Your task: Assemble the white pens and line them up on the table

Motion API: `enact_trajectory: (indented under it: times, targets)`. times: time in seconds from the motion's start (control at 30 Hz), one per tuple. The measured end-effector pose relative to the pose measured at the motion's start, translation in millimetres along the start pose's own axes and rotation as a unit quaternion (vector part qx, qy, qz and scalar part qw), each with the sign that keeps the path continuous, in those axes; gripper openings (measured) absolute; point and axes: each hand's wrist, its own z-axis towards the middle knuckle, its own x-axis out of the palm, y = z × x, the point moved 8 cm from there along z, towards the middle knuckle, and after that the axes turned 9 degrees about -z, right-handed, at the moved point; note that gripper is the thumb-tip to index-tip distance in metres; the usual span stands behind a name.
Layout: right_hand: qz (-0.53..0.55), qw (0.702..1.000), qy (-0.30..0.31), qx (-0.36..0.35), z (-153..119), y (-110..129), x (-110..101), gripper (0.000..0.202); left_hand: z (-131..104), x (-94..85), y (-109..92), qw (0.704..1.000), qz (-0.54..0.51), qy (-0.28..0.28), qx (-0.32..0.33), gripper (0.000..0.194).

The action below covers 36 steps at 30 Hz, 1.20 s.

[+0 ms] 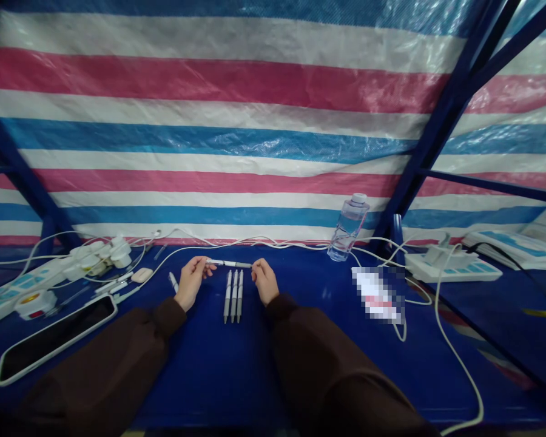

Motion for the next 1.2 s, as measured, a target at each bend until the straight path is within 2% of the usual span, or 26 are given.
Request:
enact_trajectory:
  times: [0.1, 0.4, 0.6, 0.8, 0.93, 1.0, 1.2]
  targets:
    - [-0.013, 1.000, 0.007, -0.008, 0, -2, 0, 0.025, 0, 0.0, 0, 1.000, -0.002, 0.000, 0.000, 0.025]
    - [-0.041, 0.999, 0.026, 0.005, 2, -2, 5, 0.049, 0, -0.7, -2, 1.000, 0.002, 0.000, 0.018, 0.027]
    - [-0.057, 0.998, 0.035, -0.010, -1, 4, 7, 0.051, -1, -0.4, -2, 0.999, -0.039, -0.012, -0.003, 0.034]
    - [-0.076, 0.991, 0.105, -0.018, -7, 10, 19, 0.050, -5, 8.8, -4, 0.994, -0.107, 0.013, -0.028, 0.045]
    - [-0.054, 0.994, 0.100, -0.003, -7, 10, 17, 0.049, -3, -0.5, -6, 0.988, -0.153, -0.031, -0.008, 0.053]
    - [-0.049, 0.995, 0.090, 0.001, -6, 10, 14, 0.049, -2, -4.5, -8, 0.985, -0.165, -0.042, 0.006, 0.052]
    - [-0.045, 0.996, 0.077, 0.010, -6, 11, 11, 0.048, -1, -2.1, -12, 0.990, -0.135, -0.026, 0.009, 0.035]
